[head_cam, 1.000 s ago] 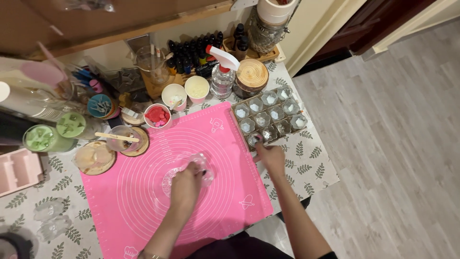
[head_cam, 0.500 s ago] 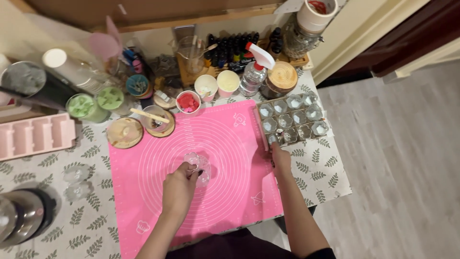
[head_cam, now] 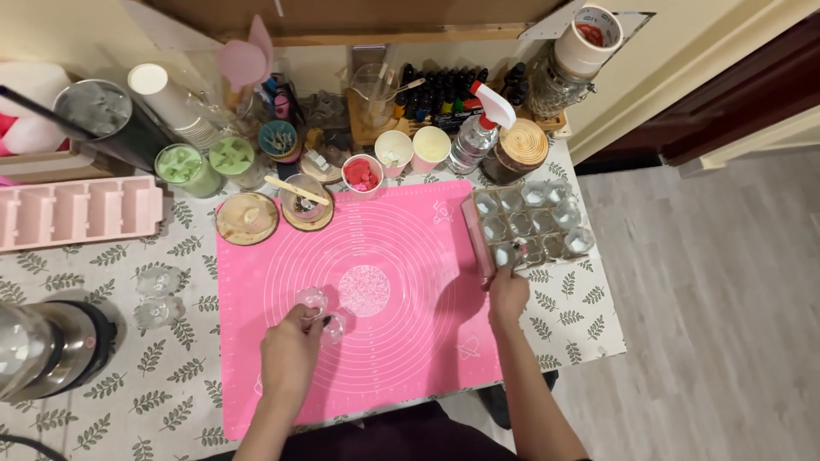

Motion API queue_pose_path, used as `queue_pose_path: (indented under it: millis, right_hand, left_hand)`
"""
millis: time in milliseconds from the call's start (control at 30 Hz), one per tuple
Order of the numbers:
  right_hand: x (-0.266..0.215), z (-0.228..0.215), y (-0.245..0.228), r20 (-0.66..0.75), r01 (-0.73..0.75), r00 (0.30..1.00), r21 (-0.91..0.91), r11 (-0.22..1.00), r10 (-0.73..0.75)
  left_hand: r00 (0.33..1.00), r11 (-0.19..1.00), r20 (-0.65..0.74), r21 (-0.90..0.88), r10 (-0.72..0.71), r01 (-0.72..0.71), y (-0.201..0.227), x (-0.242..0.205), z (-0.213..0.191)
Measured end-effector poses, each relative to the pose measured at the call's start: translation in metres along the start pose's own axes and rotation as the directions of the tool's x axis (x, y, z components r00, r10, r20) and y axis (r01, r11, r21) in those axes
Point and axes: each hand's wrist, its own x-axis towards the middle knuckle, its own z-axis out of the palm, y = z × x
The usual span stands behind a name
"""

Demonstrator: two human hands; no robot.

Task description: Cleaning residue from small glass jars using a spoon and organizing them into a metal tray.

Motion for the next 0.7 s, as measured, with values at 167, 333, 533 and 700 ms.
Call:
queue_pose_path:
  millis: [167,333,533,700]
  right_hand:
    - [-0.061,0.008,-0.012,0.023,0.006,1.0,0.09,0.996,-0.009]
    - [-0.122,0.024,-0.019,0.001,0.052,0.999,0.2,0.978,-0.054]
    - [-0.215,0.049,-0.038,-0.074,0.156,0.987,0.155,0.976,-0.146]
    - [-0.28,0.086,-0.014,-0.094,0.206,0.977,0.173,0.963,-0.192]
  left_hand:
    - [0.999,0.999,-0.019,0.021,-0.048,0.049,-0.02,-0.013,-0.03]
    - [0.997,0.999,-0.08,-0.052,-0.015,0.011,-0.065,-0.022,-0.059]
    - [0.993,0.998,-0.105,-0.024,0.051,-0.053,-0.13,-0.034,-0.102]
    - [0.998,0.998,-0.017,0.008,0.059,-0.058,-0.176,-0.039,-0.14]
